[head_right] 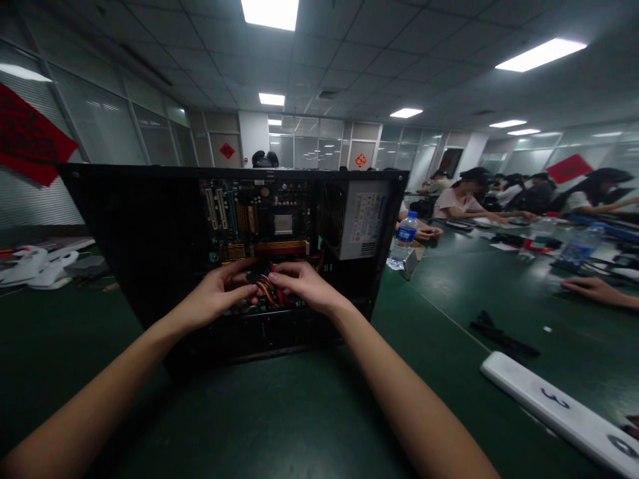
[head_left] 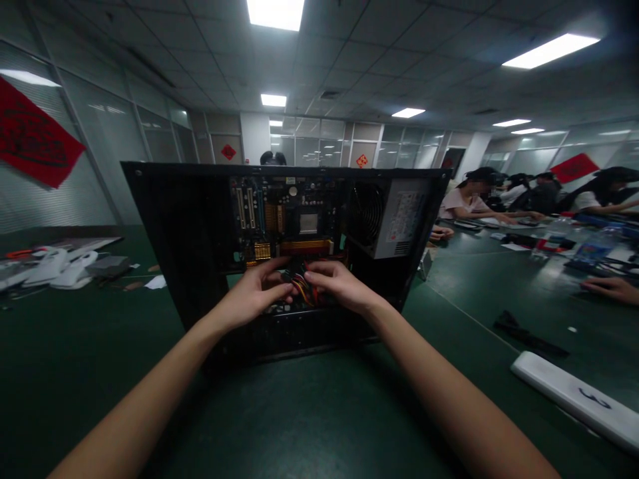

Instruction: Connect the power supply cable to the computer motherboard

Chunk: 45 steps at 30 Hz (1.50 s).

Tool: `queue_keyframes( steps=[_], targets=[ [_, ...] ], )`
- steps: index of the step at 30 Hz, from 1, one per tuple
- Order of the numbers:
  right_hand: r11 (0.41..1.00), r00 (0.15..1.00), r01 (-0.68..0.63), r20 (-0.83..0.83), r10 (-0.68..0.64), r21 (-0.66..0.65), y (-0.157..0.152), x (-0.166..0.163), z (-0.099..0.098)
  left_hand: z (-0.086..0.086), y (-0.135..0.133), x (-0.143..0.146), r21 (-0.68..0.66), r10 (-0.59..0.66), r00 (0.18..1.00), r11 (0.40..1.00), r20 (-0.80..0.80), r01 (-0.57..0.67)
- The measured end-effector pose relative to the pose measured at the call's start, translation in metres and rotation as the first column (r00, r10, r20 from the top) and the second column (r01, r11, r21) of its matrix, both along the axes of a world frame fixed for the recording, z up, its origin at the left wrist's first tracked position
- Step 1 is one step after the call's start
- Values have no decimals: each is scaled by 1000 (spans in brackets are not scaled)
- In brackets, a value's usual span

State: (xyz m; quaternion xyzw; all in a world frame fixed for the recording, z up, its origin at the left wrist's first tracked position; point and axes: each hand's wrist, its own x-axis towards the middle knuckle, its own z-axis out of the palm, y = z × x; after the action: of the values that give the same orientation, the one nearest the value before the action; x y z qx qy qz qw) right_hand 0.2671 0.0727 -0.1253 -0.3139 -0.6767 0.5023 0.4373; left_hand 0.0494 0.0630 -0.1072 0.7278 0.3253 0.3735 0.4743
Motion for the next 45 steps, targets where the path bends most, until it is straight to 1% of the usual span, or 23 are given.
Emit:
queue_keyframes(
  steps=[5,9,12,18,24,29,35,37,42,45],
  targets=[
    [1000,999,-26,23,25,15,2,1,-1,-1,-1,1,-9,4,1000,1000,25,-4],
    [999,999,-37,11,37,29,2,2,0,-1,-2,2,-18,-26,999,999,42,27],
    [997,997,-73,-3,73,23,0,2,1,0,-2,2,-19,-32,999,999,44,33],
    [988,988,-152,-22,153,37,-2,5,2,0,-2,2,-9,-1,1000,1000,8,1],
    [973,973,-232,-18,232,-14,-2,7,2,-1,-2,2,30,-39,998,999,-45,41],
    [948,948,-317,51,316,13,-5,6,7,3,-8,2,81,-95,993,992,-74,101],
    [948,946,-319,74,317,18,-4,7,7,6,-11,-1,204,-117,986,969,-118,140],
    [950,948,-312,73,310,16,-4,7,8,7,-10,-1,225,-107,987,965,-117,131],
    [956,956,-290,49,288,40,-6,6,8,8,-9,1,210,-80,992,973,-95,98],
    [962,962,-273,-10,274,18,-5,5,6,8,-8,2,189,-1,1000,982,-9,2]
  ],
)
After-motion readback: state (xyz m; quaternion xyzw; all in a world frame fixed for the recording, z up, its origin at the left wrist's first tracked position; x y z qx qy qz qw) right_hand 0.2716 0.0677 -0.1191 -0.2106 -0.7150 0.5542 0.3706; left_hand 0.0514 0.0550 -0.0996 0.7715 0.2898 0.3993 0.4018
